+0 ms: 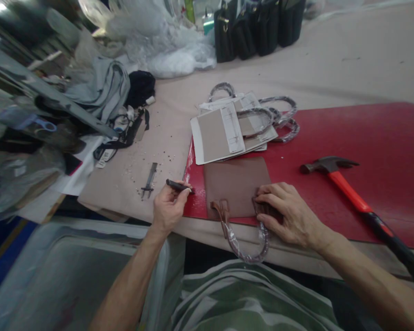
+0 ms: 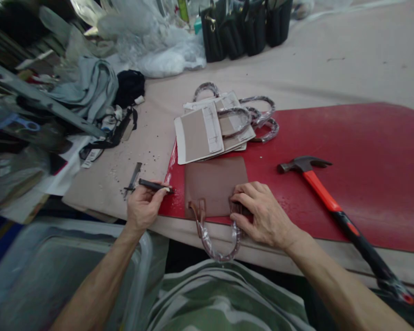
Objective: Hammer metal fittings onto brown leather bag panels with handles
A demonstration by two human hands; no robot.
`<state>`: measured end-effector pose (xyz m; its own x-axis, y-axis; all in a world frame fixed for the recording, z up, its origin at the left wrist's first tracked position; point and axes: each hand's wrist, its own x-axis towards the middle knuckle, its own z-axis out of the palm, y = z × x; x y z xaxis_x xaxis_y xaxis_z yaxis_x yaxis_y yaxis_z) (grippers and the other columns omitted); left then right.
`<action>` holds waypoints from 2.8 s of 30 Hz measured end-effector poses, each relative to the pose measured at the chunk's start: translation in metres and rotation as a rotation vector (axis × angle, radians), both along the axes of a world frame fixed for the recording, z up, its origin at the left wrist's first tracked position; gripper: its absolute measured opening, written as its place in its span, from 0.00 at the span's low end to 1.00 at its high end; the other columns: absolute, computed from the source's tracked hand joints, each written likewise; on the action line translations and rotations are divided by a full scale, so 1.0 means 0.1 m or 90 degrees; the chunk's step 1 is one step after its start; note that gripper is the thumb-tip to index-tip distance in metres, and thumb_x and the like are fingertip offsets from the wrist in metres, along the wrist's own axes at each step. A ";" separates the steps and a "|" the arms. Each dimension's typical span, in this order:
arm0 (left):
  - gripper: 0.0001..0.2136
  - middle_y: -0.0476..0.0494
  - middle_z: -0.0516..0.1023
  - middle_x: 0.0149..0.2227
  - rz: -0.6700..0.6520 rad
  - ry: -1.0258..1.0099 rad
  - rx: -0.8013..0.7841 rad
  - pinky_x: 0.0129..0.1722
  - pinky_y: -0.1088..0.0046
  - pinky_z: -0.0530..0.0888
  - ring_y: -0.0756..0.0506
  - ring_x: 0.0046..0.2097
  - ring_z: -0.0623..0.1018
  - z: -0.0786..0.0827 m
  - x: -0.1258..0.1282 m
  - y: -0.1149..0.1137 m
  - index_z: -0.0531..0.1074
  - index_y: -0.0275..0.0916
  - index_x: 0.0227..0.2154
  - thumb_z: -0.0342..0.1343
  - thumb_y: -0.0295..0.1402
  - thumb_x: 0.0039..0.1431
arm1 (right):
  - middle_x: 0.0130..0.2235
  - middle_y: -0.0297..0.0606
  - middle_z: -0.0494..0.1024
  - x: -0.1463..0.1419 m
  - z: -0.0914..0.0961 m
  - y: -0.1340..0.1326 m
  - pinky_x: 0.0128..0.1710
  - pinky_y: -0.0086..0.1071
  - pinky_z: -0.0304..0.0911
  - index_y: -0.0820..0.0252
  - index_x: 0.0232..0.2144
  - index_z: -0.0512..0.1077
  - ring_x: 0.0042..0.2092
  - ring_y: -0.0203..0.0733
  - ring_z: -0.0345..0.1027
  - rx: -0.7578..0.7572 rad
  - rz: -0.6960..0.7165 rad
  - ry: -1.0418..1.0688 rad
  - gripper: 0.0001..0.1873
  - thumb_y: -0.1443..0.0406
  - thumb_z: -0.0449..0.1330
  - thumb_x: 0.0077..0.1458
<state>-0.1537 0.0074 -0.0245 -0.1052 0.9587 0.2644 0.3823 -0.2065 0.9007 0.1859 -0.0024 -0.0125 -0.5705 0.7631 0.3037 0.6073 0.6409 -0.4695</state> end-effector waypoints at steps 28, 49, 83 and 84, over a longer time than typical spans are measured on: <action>0.06 0.42 0.84 0.41 -0.178 0.067 0.101 0.48 0.70 0.81 0.45 0.44 0.84 0.02 0.88 -0.18 0.76 0.39 0.42 0.58 0.28 0.64 | 0.48 0.47 0.75 0.01 0.00 -0.01 0.48 0.49 0.61 0.56 0.45 0.72 0.47 0.53 0.66 -0.037 -0.011 0.019 0.12 0.59 0.61 0.61; 0.05 0.42 0.83 0.39 -0.157 0.152 0.135 0.45 0.68 0.81 0.45 0.42 0.84 -0.03 0.95 -0.18 0.70 0.40 0.43 0.53 0.29 0.67 | 0.47 0.46 0.76 0.00 0.01 0.00 0.47 0.47 0.61 0.57 0.43 0.72 0.46 0.52 0.66 -0.028 -0.008 0.038 0.11 0.59 0.62 0.59; 0.08 0.40 0.80 0.37 -0.228 0.191 0.243 0.39 0.68 0.79 0.42 0.39 0.82 -0.07 1.03 -0.06 0.67 0.39 0.45 0.51 0.25 0.64 | 0.21 0.44 0.71 1.22 0.25 -0.30 0.22 0.41 0.57 0.54 0.22 0.68 0.21 0.45 0.64 -0.208 -0.537 -0.049 0.12 0.58 0.61 0.54; 0.07 0.40 0.80 0.37 -0.228 0.193 0.245 0.39 0.67 0.79 0.42 0.39 0.82 -0.08 1.03 -0.06 0.67 0.39 0.44 0.51 0.25 0.64 | 0.21 0.44 0.71 1.18 0.29 -0.29 0.21 0.40 0.57 0.55 0.22 0.70 0.21 0.44 0.64 -0.197 -0.475 0.014 0.13 0.57 0.60 0.55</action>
